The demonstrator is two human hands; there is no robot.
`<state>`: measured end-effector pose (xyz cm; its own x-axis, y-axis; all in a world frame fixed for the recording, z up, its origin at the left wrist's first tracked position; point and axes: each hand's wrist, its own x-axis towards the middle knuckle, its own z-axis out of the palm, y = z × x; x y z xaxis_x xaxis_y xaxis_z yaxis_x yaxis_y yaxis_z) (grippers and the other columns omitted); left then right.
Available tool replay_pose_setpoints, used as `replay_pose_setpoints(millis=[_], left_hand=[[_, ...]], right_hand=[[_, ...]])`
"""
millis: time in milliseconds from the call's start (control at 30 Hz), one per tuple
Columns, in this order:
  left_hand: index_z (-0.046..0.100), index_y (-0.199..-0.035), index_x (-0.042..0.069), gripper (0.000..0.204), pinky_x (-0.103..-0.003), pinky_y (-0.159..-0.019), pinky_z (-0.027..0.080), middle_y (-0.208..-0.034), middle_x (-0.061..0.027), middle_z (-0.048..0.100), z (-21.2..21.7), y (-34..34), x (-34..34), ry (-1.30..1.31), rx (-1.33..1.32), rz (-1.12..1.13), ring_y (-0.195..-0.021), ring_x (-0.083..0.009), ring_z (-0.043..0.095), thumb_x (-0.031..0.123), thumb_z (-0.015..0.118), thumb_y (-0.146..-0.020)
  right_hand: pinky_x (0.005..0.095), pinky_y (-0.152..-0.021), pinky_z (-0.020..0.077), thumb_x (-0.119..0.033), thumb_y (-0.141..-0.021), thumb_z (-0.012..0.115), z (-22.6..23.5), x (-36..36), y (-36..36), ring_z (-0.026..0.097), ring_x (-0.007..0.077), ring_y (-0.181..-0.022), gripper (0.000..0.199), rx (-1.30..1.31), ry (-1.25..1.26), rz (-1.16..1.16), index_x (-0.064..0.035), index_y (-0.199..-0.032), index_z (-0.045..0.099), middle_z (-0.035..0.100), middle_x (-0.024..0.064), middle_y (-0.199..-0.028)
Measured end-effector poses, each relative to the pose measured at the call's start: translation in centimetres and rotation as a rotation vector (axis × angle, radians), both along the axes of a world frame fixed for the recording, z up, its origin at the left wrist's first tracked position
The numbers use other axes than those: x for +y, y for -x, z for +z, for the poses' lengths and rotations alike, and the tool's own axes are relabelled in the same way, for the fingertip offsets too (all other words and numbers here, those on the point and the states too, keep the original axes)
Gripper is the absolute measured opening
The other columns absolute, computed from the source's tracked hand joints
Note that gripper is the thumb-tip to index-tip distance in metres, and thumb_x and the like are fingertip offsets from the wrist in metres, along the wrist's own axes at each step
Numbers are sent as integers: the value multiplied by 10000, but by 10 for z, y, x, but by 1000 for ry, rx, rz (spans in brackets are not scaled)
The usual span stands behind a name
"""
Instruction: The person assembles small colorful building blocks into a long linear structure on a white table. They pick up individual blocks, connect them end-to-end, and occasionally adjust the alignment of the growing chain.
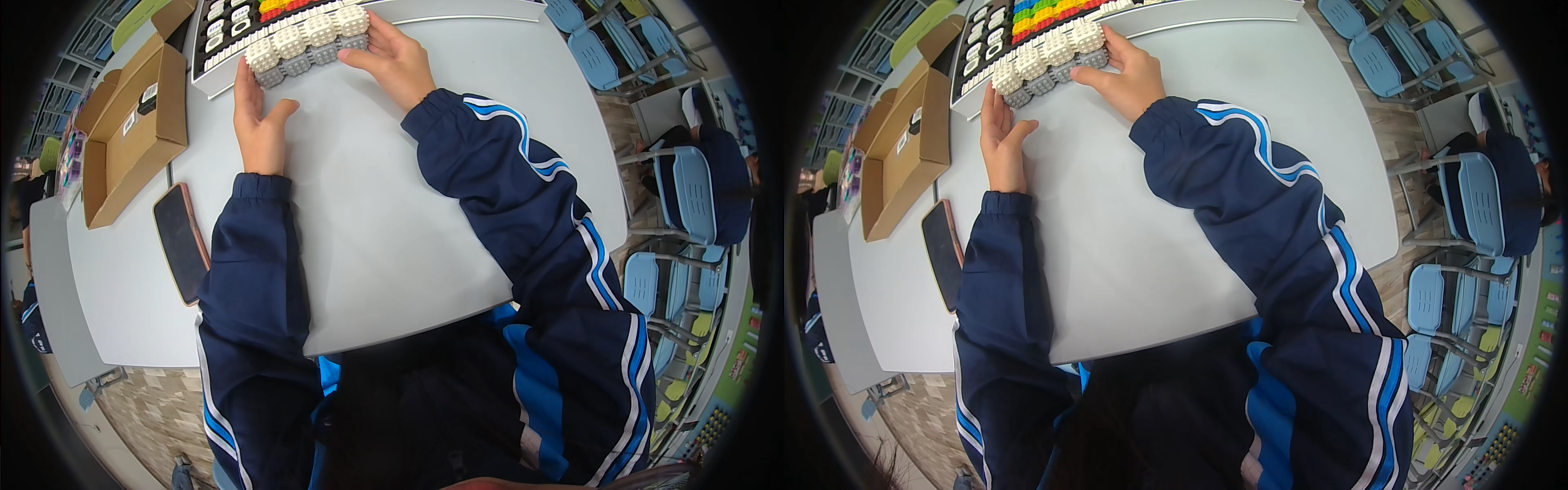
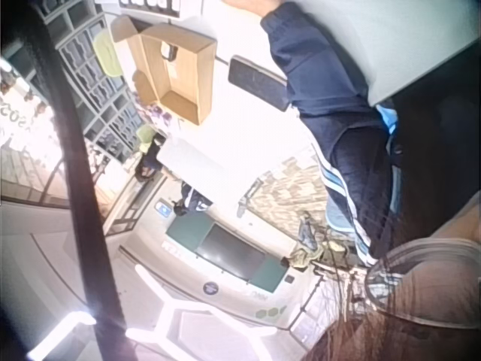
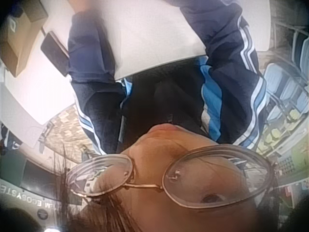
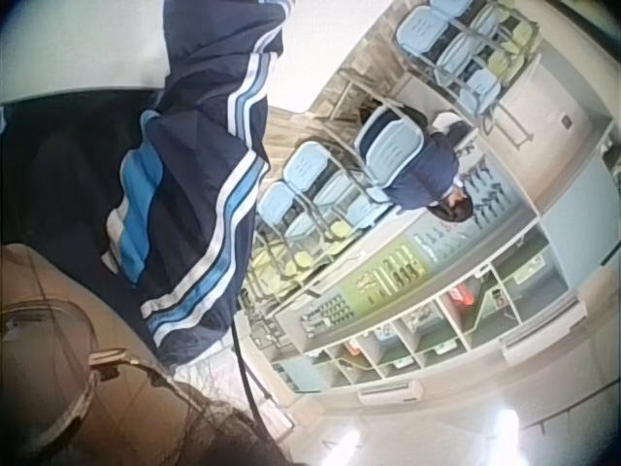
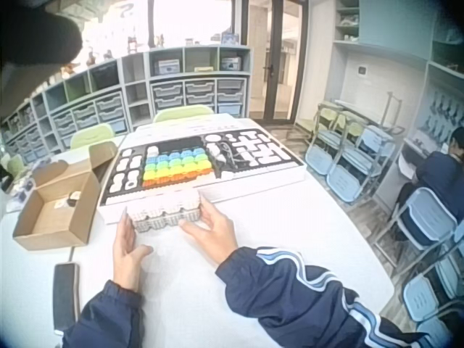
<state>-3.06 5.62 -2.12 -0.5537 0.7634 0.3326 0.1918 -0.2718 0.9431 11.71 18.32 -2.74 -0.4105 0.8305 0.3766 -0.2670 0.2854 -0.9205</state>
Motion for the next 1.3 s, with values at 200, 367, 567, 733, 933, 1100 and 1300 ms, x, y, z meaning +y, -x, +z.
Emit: replay_pose_setpoints(millis=[200,367,567,733,933,1100,1300], left_hand=[[262,-1537,38,904,-398,-1194,183,-1531,-166,367,0,2,-2,-10,12,3,-1444,-271,309,-85,613,-712],[255,-1539,35,917,-397,-1194,188,-1532,-171,364,1,1,-1,-13,20,8,-1441,-269,315,-95,611,-704],[252,-1540,34,925,-397,-1196,188,-1535,-174,360,1,1,-2,-15,23,7,-1440,-273,316,-99,613,-699],[252,-1540,34,926,-404,-1195,189,-1539,-173,356,1,1,-2,-9,32,19,-1441,-278,315,-98,615,-699],[258,-1537,30,920,-407,-1193,193,-1540,-172,354,0,1,-2,-10,39,17,-1439,-278,319,-94,616,-699],[258,-1538,28,921,-406,-1190,198,-1536,-173,362,0,1,-3,-20,37,18,-1437,-275,322,-86,620,-699],[265,-1534,21,914,-401,-1187,206,-1525,-172,382,-1,1,-2,-32,65,32,-1426,-271,342,-79,621,-697]], right_hand=[[325,-1098,393,-165,-742,806,9,-7,-3,572,213,-1226,794,11,22,38,24,-1426,450,598,173,-1325],[335,-1107,387,-183,-727,806,6,-4,-2,553,236,-1262,854,-2,29,21,34,-1451,407,565,202,-1364],[344,-1110,387,-185,-711,808,-1,0,0,533,265,-1289,897,-45,36,0,66,-1454,374,532,239,-1387],[345,-1110,391,-177,-700,805,-5,2,2,530,275,-1293,900,-30,8,-8,67,-1452,376,526,250,-1389],[345,-1107,399,-158,-692,787,-7,3,2,531,280,-1292,890,-42,-3,-22,68,-1450,378,517,255,-1396],[343,-1102,404,-152,-690,785,-7,3,2,531,284,-1292,886,-44,-5,-25,73,-1446,381,516,260,-1393],[339,-1101,404,-146,-687,790,-4,0,1,535,281,-1287,897,-29,13,-14,85,-1446,371,524,256,-1387]])
